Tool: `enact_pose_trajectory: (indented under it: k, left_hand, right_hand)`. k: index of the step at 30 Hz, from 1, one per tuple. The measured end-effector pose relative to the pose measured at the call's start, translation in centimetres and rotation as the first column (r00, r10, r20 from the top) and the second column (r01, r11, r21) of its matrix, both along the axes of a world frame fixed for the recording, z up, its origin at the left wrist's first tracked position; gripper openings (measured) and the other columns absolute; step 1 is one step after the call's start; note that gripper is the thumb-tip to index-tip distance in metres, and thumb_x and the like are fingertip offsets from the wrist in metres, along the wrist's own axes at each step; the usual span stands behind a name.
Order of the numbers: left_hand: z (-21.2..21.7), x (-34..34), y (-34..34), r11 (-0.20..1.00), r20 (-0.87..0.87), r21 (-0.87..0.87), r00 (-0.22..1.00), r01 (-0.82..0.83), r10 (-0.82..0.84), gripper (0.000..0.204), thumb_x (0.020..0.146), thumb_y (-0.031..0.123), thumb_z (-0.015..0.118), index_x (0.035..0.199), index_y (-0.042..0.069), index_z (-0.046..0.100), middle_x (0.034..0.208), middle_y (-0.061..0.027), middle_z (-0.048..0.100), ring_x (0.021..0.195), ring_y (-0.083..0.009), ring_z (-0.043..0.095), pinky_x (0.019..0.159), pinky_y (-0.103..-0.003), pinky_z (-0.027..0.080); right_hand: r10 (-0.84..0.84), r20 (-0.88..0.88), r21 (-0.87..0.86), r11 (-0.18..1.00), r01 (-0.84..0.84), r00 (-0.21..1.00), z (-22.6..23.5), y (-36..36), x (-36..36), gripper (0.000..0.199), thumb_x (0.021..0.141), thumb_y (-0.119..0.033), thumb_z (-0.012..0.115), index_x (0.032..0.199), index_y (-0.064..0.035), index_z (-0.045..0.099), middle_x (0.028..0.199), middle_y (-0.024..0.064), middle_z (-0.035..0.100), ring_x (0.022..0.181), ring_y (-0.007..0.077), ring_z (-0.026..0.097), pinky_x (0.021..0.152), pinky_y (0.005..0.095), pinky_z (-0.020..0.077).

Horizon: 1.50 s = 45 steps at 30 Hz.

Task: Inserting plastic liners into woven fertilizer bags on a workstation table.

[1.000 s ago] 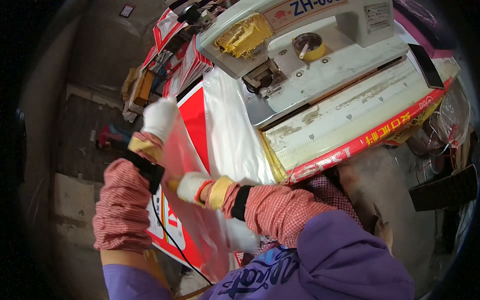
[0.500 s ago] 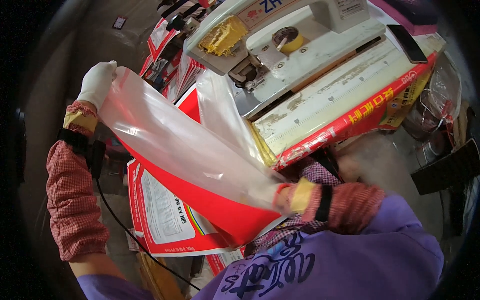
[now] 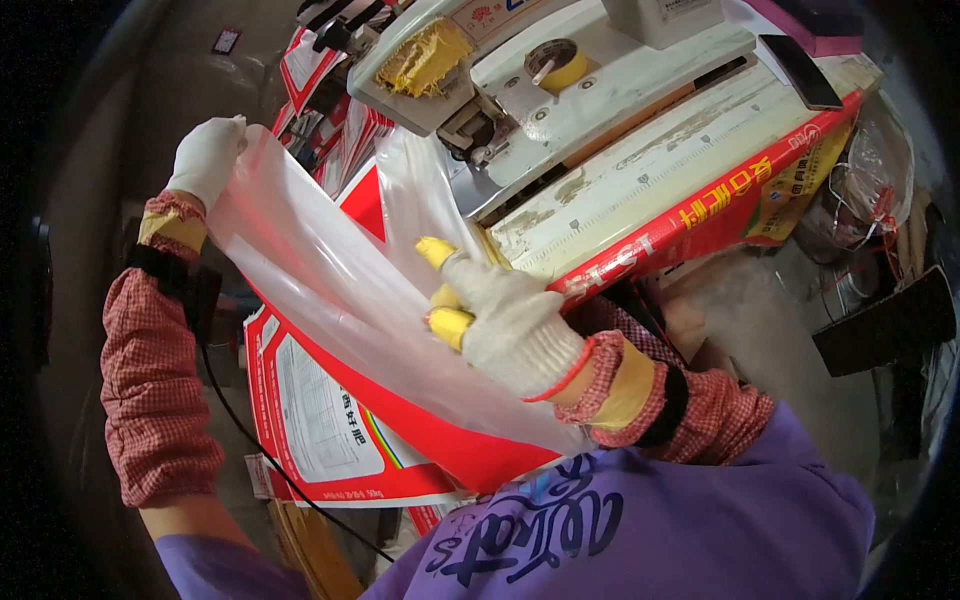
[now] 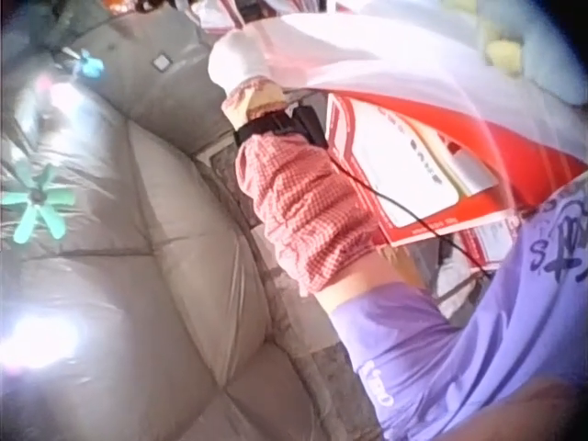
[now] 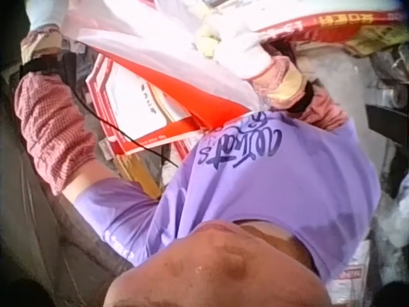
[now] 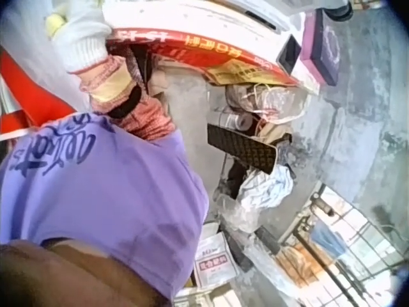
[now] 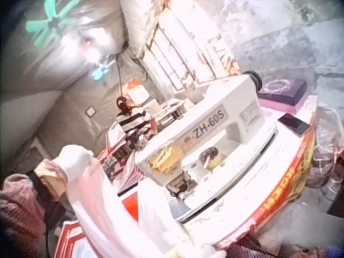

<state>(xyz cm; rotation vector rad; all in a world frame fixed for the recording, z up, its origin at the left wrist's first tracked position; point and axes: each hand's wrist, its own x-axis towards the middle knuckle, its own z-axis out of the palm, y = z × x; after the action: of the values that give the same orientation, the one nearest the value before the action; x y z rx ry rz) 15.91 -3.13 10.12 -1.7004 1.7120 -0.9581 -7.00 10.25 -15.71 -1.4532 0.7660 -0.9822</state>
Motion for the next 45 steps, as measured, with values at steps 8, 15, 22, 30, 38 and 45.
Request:
enact_pose_trajectory:
  k: [8,15,22,30,38,45]
  left_hand:
    - [0.6,2.6,-2.0,0.999,-0.468,0.007,0.883,-0.045,0.043,0.024,0.091,0.020,0.046,0.084,0.004,0.062,0.079,-0.0141,0.063,0.084,-0.0295,0.065,0.075,-0.039,0.049]
    - [-2.8,2.1,-6.2,0.982,-0.044,-0.038,0.982,-0.186,0.185,0.026,0.088,0.022,0.053,0.108,0.008,0.063,0.098,-0.0149,0.067,0.094,-0.0336,0.065,0.084,-0.040,0.052]
    - [-23.4,2.2,-9.1,0.985,-0.125,-0.020,0.977,0.174,-0.175,0.022,0.085,0.015,0.049,0.103,0.008,0.060,0.093,-0.0116,0.064,0.069,-0.0299,0.067,0.056,-0.043,0.054]
    - [-27.3,2.2,-9.3,0.525,-0.362,-0.385,0.399,0.759,-0.842,0.027,0.068,0.012,0.067,0.094,0.010,0.062,0.088,-0.0098,0.063,0.082,-0.0365,0.060,0.091,-0.045,0.041]
    - [-26.1,1.0,-8.1,0.729,-0.378,-0.044,0.664,0.683,-0.645,0.014,0.076,0.014,0.059,0.085,0.015,0.069,0.084,-0.0099,0.063,0.078,-0.0304,0.062,0.068,-0.040,0.050]
    - [-24.5,0.3,-4.6,0.859,-0.589,0.207,0.761,0.467,-0.272,0.025,0.088,0.020,0.050,0.106,0.020,0.067,0.083,-0.0129,0.066,0.079,-0.0328,0.064,0.069,-0.042,0.051]
  right_hand:
    - [0.422,-0.244,0.216,0.901,-0.375,0.873,-1.8,-2.6,2.4,0.030,0.080,-0.030,0.065,0.095,-0.0041,0.064,0.084,0.0142,0.067,0.073,0.0243,0.067,0.069,0.0377,0.0513]
    - [-0.195,-0.469,-0.486,0.871,-0.067,0.861,2.3,1.6,6.7,0.026,0.082,-0.025,0.061,0.099,-0.0053,0.062,0.096,0.0132,0.061,0.090,0.0276,0.060,0.079,0.0397,0.0489]
    - [0.151,0.143,0.086,0.983,-0.164,0.978,-3.7,2.0,-6.0,0.018,0.086,-0.009,0.057,0.101,-0.0032,0.065,0.093,0.0089,0.065,0.089,0.0216,0.063,0.078,0.0321,0.0503]
    - [-0.378,0.179,0.961,0.267,-0.078,0.908,-5.9,2.4,-10.4,0.022,0.084,-0.005,0.059,0.105,-0.0026,0.066,0.094,0.0055,0.065,0.093,0.0138,0.060,0.078,0.0298,0.0499]
    - [-0.095,-0.659,-0.059,0.995,0.075,0.746,-6.5,4.3,-11.0,0.020,0.077,-0.019,0.066,0.092,-0.0068,0.071,0.073,0.0140,0.066,0.065,0.0285,0.065,0.060,0.0343,0.0531]
    - [0.061,-0.608,0.110,0.994,0.007,0.792,-5.9,4.0,-9.6,0.031,0.080,-0.032,0.062,0.104,-0.0150,0.069,0.079,0.0089,0.068,0.070,0.0257,0.066,0.064,0.0337,0.0532]
